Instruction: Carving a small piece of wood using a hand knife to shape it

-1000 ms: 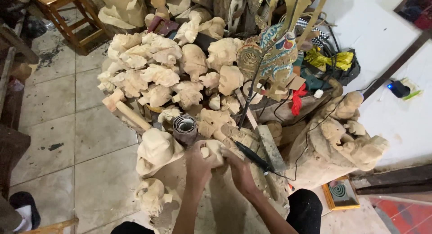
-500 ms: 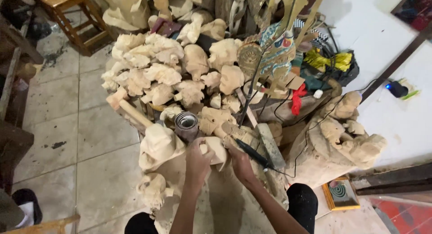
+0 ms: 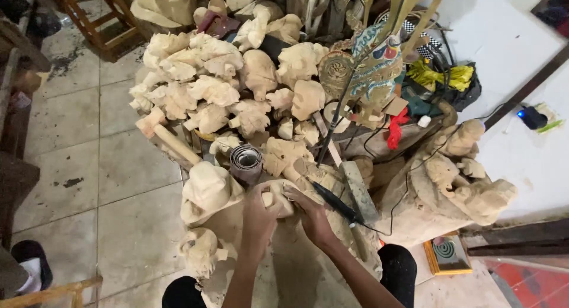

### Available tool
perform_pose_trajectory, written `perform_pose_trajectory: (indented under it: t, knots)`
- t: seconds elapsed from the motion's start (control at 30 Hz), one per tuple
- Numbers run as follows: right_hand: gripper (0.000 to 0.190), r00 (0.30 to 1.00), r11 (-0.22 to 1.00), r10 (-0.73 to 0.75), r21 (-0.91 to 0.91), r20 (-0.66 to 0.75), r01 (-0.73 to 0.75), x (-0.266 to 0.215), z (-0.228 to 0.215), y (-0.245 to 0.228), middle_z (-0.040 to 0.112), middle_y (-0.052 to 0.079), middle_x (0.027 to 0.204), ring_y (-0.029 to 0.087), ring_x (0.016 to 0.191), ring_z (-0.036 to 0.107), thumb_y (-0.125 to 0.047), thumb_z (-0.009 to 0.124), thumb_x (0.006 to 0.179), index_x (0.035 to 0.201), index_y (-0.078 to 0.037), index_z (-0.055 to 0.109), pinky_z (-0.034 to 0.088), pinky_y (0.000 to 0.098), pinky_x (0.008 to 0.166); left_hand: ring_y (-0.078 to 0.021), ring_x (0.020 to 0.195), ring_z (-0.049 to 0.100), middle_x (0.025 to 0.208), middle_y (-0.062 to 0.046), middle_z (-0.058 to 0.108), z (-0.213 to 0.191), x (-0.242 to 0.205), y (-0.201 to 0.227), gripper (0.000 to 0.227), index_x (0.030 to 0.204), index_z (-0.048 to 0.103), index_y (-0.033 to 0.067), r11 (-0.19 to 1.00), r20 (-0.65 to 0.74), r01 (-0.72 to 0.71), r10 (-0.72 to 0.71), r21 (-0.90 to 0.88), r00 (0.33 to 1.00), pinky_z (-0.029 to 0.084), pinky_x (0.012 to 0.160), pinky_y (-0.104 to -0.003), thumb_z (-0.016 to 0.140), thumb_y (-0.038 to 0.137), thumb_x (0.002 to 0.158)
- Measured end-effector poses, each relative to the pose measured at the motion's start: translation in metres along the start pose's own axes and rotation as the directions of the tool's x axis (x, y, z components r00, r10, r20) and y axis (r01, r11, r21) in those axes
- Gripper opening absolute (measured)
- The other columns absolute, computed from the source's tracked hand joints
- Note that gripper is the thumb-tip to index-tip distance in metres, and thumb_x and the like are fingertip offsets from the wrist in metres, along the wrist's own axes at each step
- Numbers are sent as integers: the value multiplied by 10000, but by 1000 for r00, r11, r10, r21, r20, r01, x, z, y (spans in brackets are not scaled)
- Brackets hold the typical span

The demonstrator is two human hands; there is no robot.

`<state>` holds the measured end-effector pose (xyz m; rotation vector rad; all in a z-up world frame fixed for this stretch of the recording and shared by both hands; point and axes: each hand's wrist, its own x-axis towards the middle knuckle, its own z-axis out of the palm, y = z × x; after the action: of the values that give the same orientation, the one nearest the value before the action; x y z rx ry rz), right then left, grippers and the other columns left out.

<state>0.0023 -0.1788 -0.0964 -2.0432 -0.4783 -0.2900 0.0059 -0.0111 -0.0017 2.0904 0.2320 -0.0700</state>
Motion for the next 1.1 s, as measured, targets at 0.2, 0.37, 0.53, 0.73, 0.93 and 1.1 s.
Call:
perform_pose_trajectory:
  t: [0.2, 0.37, 0.53, 0.73, 0.93, 1.1]
  knots:
    - [466, 738, 508, 633, 593, 235, -625, 25, -19, -46, 702, 289, 745, 424, 607, 710, -179, 437, 1003, 1041, 188, 721, 574, 361, 416, -221, 1168, 667, 1276, -75, 717, -12, -7, -9, 478, 1308, 639, 94, 997, -11, -29, 28, -66, 1000, 526, 1000, -347, 655, 170, 836]
    - [464, 996, 973, 40, 222, 78, -57, 11, -9, -13, 543, 276, 1490, 369, 1143, 681, 54, 572, 987, 1442, -37, 558, 599, 415, 835, -241, 1109, 682, 1227, -98, 735, -3, -2, -17, 437, 1288, 655, 100, 992, -29, -117, 116, -40, 993, 542, 944, -362, 627, 142, 854]
    - [393, 954, 962, 271, 10, 127, -274, 19, -22, 5, 662, 135, 1426, 362, 1270, 661, -89, 483, 1057, 1416, -90, 641, 602, 503, 873, -239, 1123, 686, 1210, -98, 746, -2, 0, -10, 417, 1268, 666, 102, 992, -42, -114, 112, -56, 993, 548, 975, -359, 637, 156, 855]
    - [432, 992, 985, -115, 135, 45, 108, 3, -30, -7, 625, 320, 1372, 317, 835, 851, 155, 592, 976, 1373, -16, 598, 794, 268, 609, -174, 973, 725, 1104, -23, 778, 2, 1, -4, 391, 1174, 691, 174, 998, 61, -67, 67, -3, 996, 565, 842, -324, 716, 164, 783]
    - [314, 997, 996, -44, -72, 65, 49, 0, -30, -7, 629, 234, 1424, 435, 1275, 638, -158, 534, 1066, 1343, -42, 623, 580, 545, 1035, -208, 1025, 689, 1099, -71, 753, 11, 13, -28, 354, 1159, 690, 80, 985, 33, -170, 169, 31, 985, 548, 907, -338, 686, 153, 813]
    - [593, 935, 948, 318, -22, 154, -319, 16, -30, -30, 523, 172, 1375, 357, 1240, 555, -574, 344, 1036, 1466, -205, 517, 509, 559, 975, -196, 980, 692, 1041, -15, 754, 19, 13, -28, 271, 1054, 677, 119, 978, -78, -207, 207, 14, 975, 541, 856, -325, 703, 140, 785]
